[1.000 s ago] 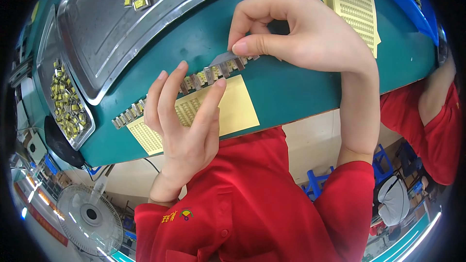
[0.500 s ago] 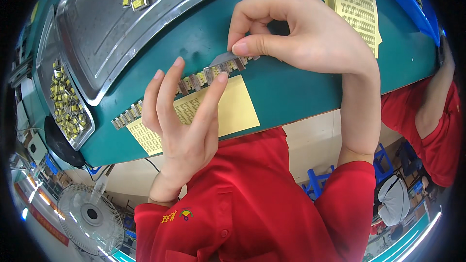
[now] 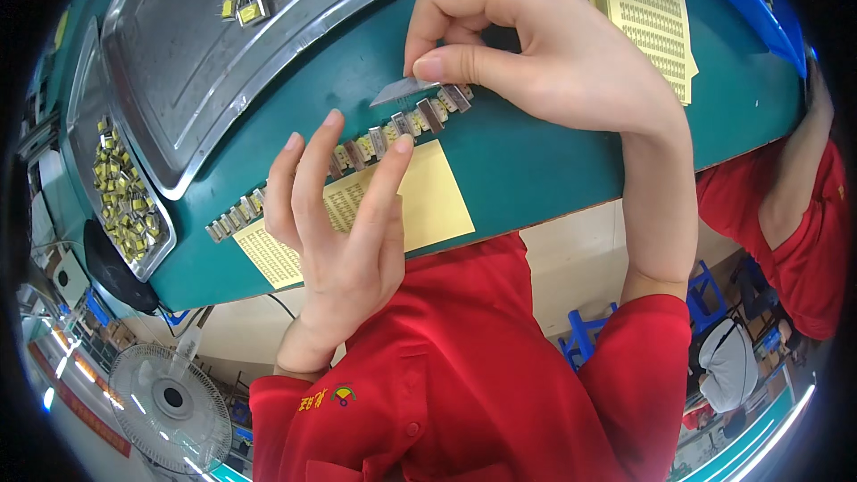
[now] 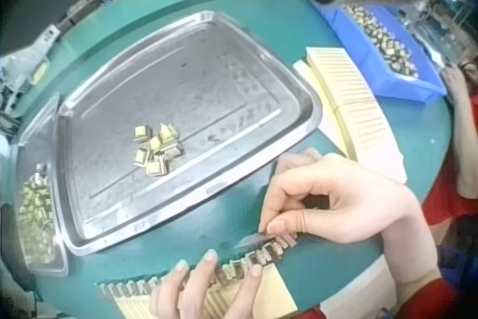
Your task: Manually placing small electronic components into a component carrier tray.
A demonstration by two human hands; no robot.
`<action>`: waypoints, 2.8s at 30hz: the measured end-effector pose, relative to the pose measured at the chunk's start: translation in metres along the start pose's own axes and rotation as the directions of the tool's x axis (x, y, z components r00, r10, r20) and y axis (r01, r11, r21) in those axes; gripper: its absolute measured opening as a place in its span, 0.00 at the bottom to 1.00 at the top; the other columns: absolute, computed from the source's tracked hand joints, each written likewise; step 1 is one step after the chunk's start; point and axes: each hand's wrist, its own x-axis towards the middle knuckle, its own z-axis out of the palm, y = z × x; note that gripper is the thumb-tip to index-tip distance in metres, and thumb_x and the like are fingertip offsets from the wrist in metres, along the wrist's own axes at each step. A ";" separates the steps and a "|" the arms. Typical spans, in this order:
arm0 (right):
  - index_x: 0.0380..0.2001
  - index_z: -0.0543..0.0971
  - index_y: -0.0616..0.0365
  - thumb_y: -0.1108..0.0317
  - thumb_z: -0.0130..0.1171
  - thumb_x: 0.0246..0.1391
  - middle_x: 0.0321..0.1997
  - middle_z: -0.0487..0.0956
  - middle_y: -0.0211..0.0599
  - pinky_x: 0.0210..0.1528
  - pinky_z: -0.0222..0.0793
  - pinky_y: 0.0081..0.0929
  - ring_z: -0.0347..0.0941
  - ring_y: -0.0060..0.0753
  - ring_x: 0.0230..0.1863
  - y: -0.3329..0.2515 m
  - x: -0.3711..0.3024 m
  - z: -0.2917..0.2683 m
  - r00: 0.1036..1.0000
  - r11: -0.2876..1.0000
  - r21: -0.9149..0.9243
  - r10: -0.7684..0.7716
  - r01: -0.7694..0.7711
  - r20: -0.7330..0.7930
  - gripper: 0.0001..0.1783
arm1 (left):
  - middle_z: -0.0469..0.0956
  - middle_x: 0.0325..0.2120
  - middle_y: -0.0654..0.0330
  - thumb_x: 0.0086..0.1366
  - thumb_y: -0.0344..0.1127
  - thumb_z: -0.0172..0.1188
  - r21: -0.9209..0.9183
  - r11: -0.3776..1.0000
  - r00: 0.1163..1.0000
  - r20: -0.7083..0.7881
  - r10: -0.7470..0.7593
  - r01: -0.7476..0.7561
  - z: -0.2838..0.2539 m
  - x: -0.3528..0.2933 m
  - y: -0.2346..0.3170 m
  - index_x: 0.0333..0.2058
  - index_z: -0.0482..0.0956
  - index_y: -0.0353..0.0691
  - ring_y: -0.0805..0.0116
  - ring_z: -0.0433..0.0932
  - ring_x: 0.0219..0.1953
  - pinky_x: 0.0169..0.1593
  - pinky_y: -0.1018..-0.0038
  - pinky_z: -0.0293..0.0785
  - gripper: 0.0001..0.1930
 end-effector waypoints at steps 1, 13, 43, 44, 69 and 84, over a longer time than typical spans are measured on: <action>0.31 0.81 0.61 0.69 0.63 0.53 0.29 0.73 0.27 0.29 0.60 0.18 0.65 0.18 0.29 0.000 -0.001 0.000 0.998 0.995 0.075 0.061 -0.059 -0.019 0.06 | 0.64 0.60 0.48 0.52 0.23 0.59 -0.004 1.000 1.000 -0.013 0.008 -0.008 0.001 0.000 0.000 0.52 0.80 0.50 0.46 0.57 0.62 0.63 0.61 0.55 0.26; 0.34 0.83 0.61 0.69 0.66 0.51 0.26 0.70 0.24 0.26 0.58 0.16 0.64 0.15 0.26 -0.001 -0.002 -0.014 0.998 0.994 0.094 0.046 -0.049 0.035 0.09 | 0.68 0.54 0.49 0.66 0.39 0.53 0.243 0.969 0.991 -0.116 0.072 -0.042 0.014 -0.002 0.019 0.52 0.78 0.39 0.47 0.60 0.60 0.59 0.59 0.57 0.18; 0.29 0.82 0.57 0.65 0.67 0.48 0.21 0.65 0.23 0.45 0.55 0.25 0.62 0.21 0.32 0.000 -0.002 -0.014 0.995 0.995 -0.097 -0.014 0.024 0.101 0.08 | 0.56 0.60 0.41 0.59 0.29 0.59 -0.017 1.000 1.000 -0.019 -0.017 0.017 0.010 -0.002 0.025 0.53 0.77 0.45 0.41 0.52 0.62 0.63 0.53 0.52 0.21; 0.29 0.82 0.57 0.65 0.67 0.48 0.21 0.65 0.23 0.45 0.55 0.25 0.62 0.21 0.32 -0.001 -0.001 -0.014 0.995 0.995 -0.097 -0.014 0.024 0.102 0.08 | 0.56 0.60 0.41 0.59 0.29 0.59 -0.018 1.000 1.000 -0.018 -0.018 0.018 0.010 -0.001 0.025 0.53 0.77 0.45 0.41 0.52 0.62 0.63 0.53 0.52 0.21; 0.28 0.82 0.57 0.66 0.66 0.49 0.25 0.67 0.25 0.42 0.56 0.24 0.62 0.21 0.31 0.001 -0.001 -0.012 0.996 0.994 -0.103 -0.013 0.022 0.089 0.07 | 0.56 0.60 0.42 0.58 0.28 0.58 0.014 1.000 1.000 0.004 -0.020 0.020 0.011 0.002 0.022 0.56 0.76 0.47 0.40 0.53 0.61 0.63 0.56 0.52 0.24; 0.34 0.82 0.57 0.67 0.65 0.54 0.22 0.70 0.22 0.35 0.60 0.18 0.63 0.18 0.29 -0.014 -0.002 -0.025 0.990 0.987 0.076 0.138 -0.140 0.036 0.07 | 0.58 0.59 0.42 0.60 0.30 0.58 0.027 1.000 1.000 -0.025 0.010 -0.009 0.010 0.008 0.025 0.54 0.77 0.42 0.40 0.53 0.62 0.63 0.55 0.53 0.21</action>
